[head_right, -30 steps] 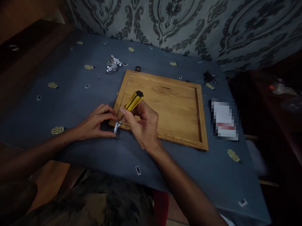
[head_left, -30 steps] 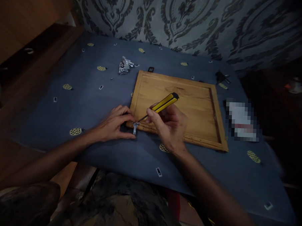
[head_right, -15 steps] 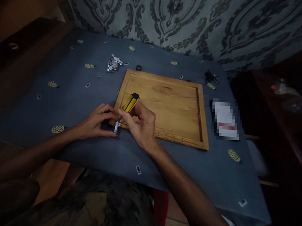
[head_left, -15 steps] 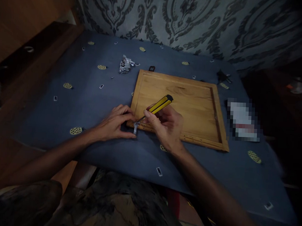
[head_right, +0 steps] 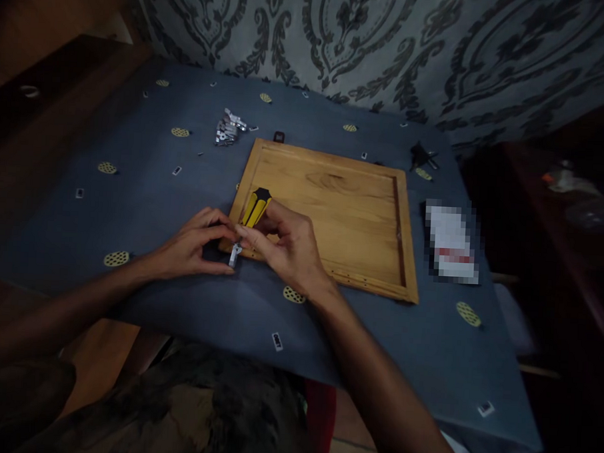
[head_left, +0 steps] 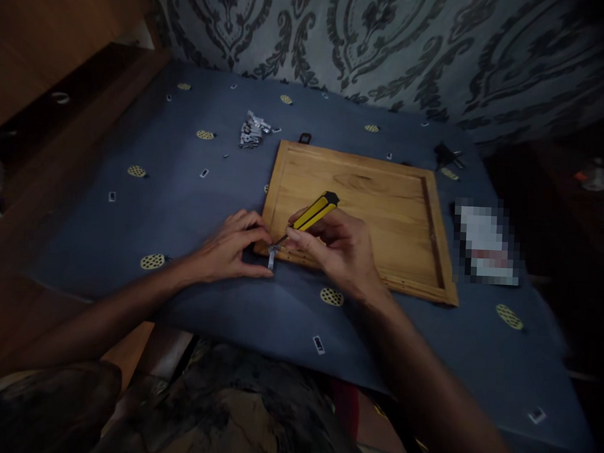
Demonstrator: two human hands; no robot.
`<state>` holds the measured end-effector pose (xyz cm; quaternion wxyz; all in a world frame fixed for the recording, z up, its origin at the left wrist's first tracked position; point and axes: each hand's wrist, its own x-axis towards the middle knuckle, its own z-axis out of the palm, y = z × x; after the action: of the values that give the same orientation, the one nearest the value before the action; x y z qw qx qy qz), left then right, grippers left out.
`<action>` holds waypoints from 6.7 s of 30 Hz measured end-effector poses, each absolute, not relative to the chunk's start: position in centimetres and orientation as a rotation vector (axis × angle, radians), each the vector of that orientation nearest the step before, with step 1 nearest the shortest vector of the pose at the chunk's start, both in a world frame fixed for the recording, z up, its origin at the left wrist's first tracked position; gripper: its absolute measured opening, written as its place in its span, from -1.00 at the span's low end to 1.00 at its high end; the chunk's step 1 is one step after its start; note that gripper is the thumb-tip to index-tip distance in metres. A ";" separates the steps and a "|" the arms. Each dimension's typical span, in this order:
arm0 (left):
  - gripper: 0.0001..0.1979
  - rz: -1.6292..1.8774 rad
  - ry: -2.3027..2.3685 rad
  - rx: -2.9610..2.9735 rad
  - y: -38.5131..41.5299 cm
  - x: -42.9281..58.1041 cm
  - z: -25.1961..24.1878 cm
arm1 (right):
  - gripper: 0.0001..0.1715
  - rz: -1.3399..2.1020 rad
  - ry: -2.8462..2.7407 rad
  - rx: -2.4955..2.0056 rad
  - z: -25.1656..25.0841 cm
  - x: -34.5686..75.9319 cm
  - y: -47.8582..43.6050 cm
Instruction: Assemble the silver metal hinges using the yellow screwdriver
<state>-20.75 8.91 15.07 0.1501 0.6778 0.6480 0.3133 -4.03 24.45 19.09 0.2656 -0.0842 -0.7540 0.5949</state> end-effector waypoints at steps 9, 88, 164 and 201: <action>-0.50 0.937 1.857 1.975 8.9 -20.7 15.0 | -0.64 1.240 -1.833 -0.483 17.6 -4.0 22.8; -0.55 0.891 1.871 1.934 8.9 -20.6 15.3 | -0.68 1.604 -2.065 -0.283 19.3 -3.9 24.2; -0.52 0.890 1.868 1.950 8.9 -20.8 15.0 | -0.64 1.351 -1.919 -0.414 18.4 -4.1 23.1; -0.52 0.886 1.866 1.926 9.0 -20.7 15.3 | -0.60 1.356 -1.858 -0.473 18.0 -4.1 22.5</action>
<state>-20.67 8.95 15.28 0.1580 0.6735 0.6522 0.3098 -4.14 22.49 18.00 0.3864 -0.1857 -0.7297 0.5327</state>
